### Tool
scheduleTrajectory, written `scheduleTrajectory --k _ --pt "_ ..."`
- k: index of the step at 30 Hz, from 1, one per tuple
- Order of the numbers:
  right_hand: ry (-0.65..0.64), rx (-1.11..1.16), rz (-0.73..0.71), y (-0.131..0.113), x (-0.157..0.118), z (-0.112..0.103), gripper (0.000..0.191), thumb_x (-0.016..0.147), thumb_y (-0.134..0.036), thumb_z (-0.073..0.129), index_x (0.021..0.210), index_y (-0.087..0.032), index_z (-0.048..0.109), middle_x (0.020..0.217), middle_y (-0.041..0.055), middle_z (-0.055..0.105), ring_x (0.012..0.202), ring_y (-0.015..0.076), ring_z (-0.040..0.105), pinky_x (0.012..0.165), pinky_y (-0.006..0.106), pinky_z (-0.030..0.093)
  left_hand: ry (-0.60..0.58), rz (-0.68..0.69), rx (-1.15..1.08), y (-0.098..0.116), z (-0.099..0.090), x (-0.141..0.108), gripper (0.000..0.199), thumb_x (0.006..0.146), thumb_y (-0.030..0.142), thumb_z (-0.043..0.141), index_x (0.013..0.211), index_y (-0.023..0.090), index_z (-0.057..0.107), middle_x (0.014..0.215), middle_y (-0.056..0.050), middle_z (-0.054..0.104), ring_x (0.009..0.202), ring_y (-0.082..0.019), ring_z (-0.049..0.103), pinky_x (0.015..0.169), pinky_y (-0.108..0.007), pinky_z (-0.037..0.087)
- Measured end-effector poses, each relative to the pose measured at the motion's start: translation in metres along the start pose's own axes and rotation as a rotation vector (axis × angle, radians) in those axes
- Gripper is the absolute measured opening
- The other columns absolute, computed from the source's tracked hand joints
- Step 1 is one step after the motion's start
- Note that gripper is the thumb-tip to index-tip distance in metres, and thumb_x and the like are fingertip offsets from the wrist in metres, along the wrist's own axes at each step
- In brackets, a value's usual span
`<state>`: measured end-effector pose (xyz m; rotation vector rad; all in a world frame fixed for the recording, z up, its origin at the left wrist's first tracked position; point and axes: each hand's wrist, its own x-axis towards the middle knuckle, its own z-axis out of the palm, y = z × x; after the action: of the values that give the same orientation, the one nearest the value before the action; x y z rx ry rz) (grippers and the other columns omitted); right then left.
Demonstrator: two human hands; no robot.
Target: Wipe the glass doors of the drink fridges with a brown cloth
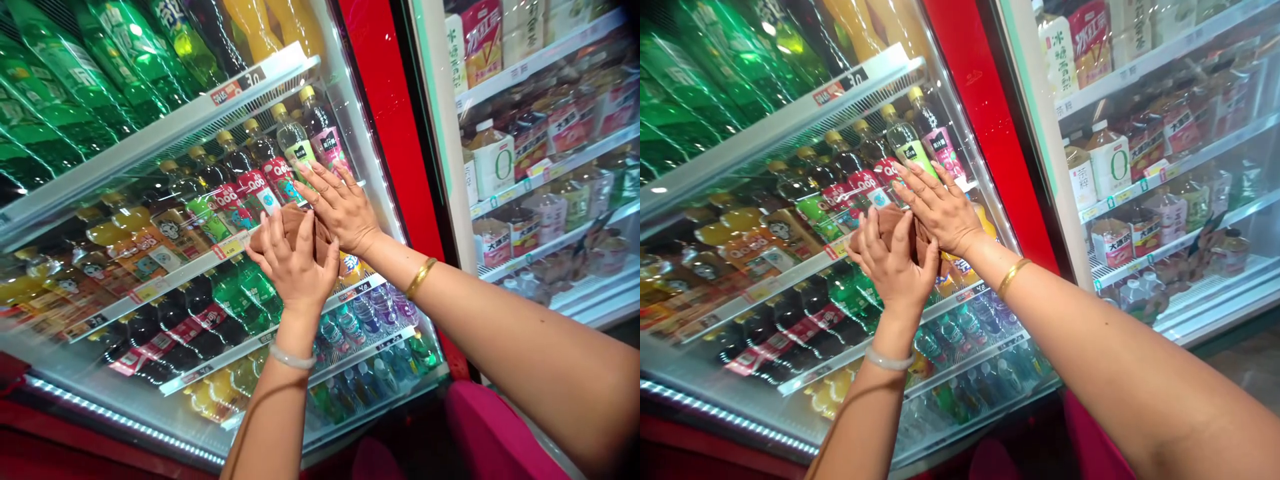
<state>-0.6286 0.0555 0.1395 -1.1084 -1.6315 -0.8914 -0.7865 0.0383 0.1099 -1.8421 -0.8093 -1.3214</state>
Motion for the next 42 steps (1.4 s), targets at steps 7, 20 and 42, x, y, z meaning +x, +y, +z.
scheduleTrajectory --k 7,20,42 --pt "0.028 0.041 -0.005 0.002 0.002 0.001 0.056 0.105 -0.027 0.025 0.16 -0.029 0.037 0.172 -0.0041 0.028 0.161 0.0184 0.019 0.136 0.046 0.008 0.033 0.06 0.017 -0.021 0.008 0.015 0.056 0.087 0.04 0.071 0.142 0.032 0.062 0.161 -0.013 0.046 0.154 -0.034 0.035 0.128 -0.06 0.016" --pt "0.088 -0.029 -0.026 0.003 0.0 0.006 0.058 0.103 -0.018 0.025 0.158 -0.028 0.041 0.17 -0.0045 0.032 0.161 0.0134 0.018 0.136 0.045 0.009 0.006 0.162 -0.038 -0.004 0.018 -0.081 0.046 0.084 0.03 0.074 0.129 0.034 0.066 0.143 -0.013 0.06 0.142 -0.033 0.049 0.12 -0.06 0.033" --pt "0.083 0.129 -0.016 0.004 -0.002 0.005 0.06 0.101 -0.025 0.037 0.16 -0.034 0.036 0.17 -0.0094 0.029 0.161 0.0206 0.02 0.136 0.052 0.009 0.17 -0.171 0.006 -0.03 0.001 -0.029 0.051 0.089 0.028 0.065 0.139 0.026 0.054 0.152 -0.017 0.048 0.146 -0.033 0.043 0.122 -0.06 0.033"
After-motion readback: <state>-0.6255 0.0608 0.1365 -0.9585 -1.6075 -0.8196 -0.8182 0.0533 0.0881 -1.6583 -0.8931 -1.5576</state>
